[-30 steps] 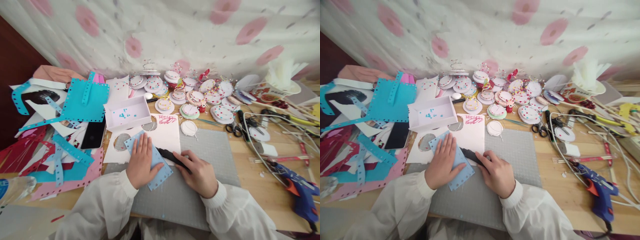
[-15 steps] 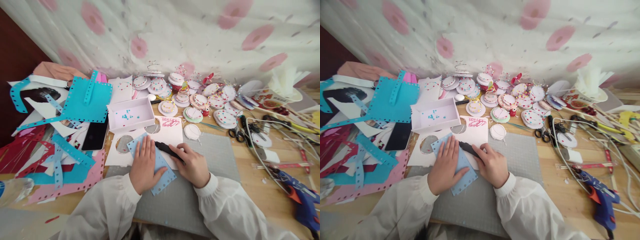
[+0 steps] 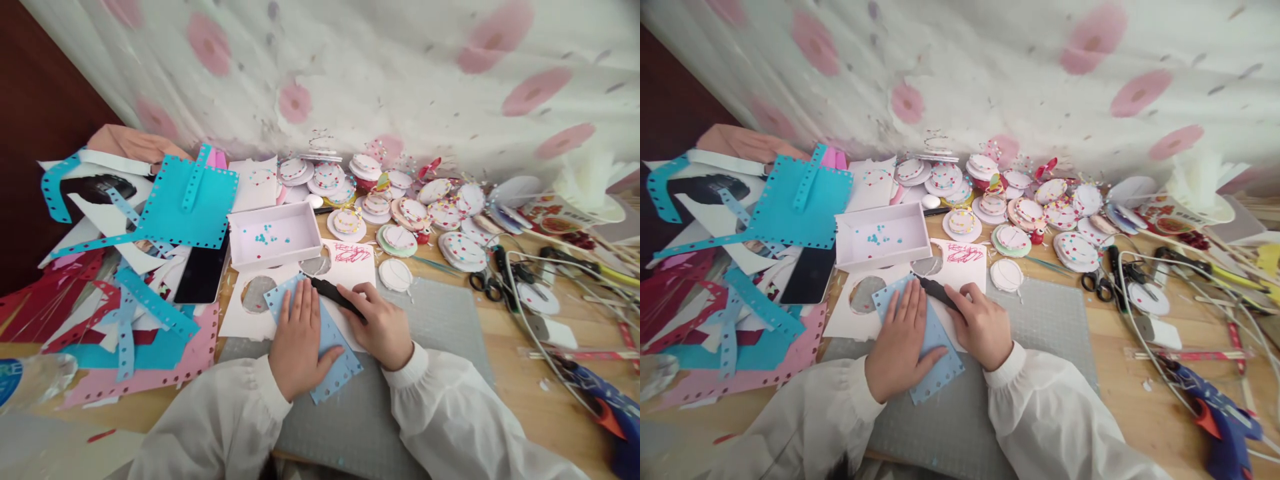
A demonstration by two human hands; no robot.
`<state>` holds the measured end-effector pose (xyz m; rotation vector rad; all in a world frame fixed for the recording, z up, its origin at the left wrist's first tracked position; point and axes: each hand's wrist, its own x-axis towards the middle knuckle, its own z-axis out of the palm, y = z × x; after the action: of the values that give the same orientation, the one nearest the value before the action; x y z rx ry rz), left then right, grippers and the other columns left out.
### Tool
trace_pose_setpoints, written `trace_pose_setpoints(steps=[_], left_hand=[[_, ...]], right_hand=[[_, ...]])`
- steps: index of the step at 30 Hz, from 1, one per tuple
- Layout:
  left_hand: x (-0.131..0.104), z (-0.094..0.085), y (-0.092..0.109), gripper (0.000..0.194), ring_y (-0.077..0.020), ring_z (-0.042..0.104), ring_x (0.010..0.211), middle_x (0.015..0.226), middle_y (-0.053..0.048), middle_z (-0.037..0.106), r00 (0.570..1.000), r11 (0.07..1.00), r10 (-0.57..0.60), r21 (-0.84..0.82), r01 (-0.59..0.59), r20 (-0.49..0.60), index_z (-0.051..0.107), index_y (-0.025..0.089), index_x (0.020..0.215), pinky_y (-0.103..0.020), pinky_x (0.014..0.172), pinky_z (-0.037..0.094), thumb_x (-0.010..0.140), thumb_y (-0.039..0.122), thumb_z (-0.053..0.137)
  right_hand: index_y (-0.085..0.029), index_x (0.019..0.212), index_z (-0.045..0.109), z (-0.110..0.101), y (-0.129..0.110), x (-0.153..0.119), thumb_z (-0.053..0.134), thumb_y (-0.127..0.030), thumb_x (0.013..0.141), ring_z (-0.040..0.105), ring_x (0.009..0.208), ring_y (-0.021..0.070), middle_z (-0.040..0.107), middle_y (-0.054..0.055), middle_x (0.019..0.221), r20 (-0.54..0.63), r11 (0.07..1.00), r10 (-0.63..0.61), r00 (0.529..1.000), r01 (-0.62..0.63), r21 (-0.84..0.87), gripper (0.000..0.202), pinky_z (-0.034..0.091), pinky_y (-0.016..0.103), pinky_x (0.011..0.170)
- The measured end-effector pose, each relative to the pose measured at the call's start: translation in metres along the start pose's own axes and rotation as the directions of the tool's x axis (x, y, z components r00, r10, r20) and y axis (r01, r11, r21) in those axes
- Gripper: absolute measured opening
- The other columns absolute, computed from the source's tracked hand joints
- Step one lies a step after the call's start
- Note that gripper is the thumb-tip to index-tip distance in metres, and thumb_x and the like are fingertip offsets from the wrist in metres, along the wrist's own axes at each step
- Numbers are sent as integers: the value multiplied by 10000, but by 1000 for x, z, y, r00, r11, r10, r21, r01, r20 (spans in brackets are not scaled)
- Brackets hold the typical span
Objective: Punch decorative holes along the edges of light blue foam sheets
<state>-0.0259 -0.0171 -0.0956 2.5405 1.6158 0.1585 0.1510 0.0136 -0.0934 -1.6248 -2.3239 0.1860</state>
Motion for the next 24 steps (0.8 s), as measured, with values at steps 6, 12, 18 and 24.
trace_pose_setpoints(steps=[6, 12, 18, 24], left_hand=[[1, 2, 0, 941, -377, 56, 1415, 1508, -291, 114, 1000, 1000, 2, 8, -2, -27, 233, -74, 1417, -550, 1139, 91, 837, 649, 394], [-1, 3, -1, 927, -382, 87, 1412, 1504, -285, 159, 997, 999, 31, 22, -30, -72, 238, -68, 1418, -550, 1136, 119, 833, 625, 427], [-2, 6, -1, 851, -363, 193, 1398, 1485, -273, 242, 988, 999, 10, -39, -16, -155, 308, -31, 1393, -555, 1110, 216, 829, 577, 497], [3, -3, -9, 231, -222, 637, 1016, 1046, -89, 708, 905, 946, -96, -322, -46, -413, 646, 170, 932, -381, 922, 463, 933, 294, 450]], right_hand=[[-271, 1245, 586, 3, -2, 0, 500, -323, 908, 641, 701, 139, 631, 41, 1025, -20, 1000, 0, 1000, 1, 21, 351, 392, 227, 500], [-256, 1266, 557, 4, -11, 5, 481, -308, 915, 643, 749, 156, 623, 58, 1040, -46, 998, 52, 998, -50, 45, 362, 386, 226, 478], [-225, 1239, 573, 0, -1, -21, 504, -311, 900, 653, 738, 153, 635, 58, 1043, -127, 993, 65, 990, -52, 103, 356, 440, 223, 505], [-241, 1192, 594, -5, 48, -90, 532, -363, 888, 651, 748, 167, 651, 54, 1003, -364, 979, 203, 909, -191, 69, 333, 483, 247, 582]])
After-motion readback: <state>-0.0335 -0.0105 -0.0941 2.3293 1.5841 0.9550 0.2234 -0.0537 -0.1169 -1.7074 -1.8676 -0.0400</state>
